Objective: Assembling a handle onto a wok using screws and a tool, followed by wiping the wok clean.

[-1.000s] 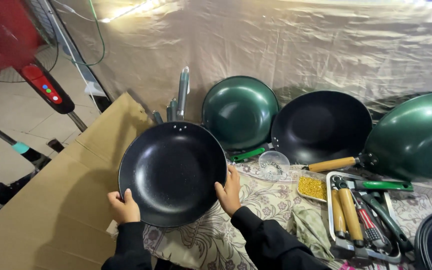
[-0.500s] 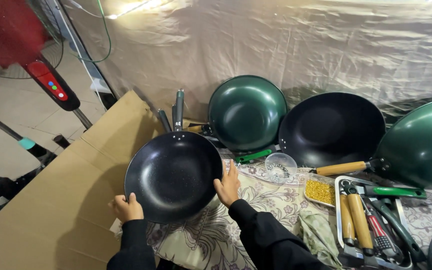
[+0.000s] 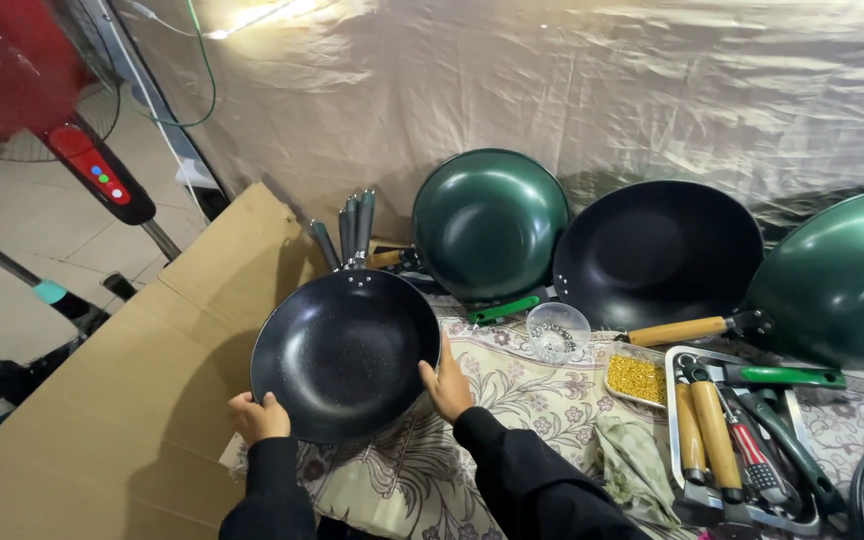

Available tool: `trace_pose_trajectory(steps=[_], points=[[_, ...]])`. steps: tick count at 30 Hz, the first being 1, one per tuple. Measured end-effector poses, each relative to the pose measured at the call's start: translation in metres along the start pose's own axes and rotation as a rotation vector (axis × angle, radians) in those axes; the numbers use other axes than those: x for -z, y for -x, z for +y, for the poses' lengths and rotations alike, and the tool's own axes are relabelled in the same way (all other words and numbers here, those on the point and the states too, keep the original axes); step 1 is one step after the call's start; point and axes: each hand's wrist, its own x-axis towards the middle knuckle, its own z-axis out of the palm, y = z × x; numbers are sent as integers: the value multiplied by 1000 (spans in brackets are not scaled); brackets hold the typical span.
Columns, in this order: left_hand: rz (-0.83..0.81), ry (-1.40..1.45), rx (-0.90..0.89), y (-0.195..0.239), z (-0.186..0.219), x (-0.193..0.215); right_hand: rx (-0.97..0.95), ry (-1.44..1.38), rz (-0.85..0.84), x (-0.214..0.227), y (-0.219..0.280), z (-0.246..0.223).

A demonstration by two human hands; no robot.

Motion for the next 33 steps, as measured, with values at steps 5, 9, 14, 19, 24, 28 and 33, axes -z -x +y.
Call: trace_pose_trajectory(steps=[5, 9, 14, 19, 24, 28, 33], points=[[21, 87, -25, 43, 28, 21, -258, -45, -176, 12, 41, 5], [249, -143, -368, 90, 49, 30, 11, 228, -508, 32, 84, 26], [368, -40, -649, 173, 140, 56, 162, 264, -441, 93, 141, -7], [225, 251, -911, 237, 209, 27, 173, 242, -278, 179, 179, -14], [-332, 584, -966, 320, 274, -10, 140, 133, 165, 279, 227, -14], [-531, 664, -990, 381, 324, -25, 122, 240, 391, 368, 264, -32], [-1000, 702, -936, 464, 372, -28, 36, 695, 919, 461, 307, -65]])
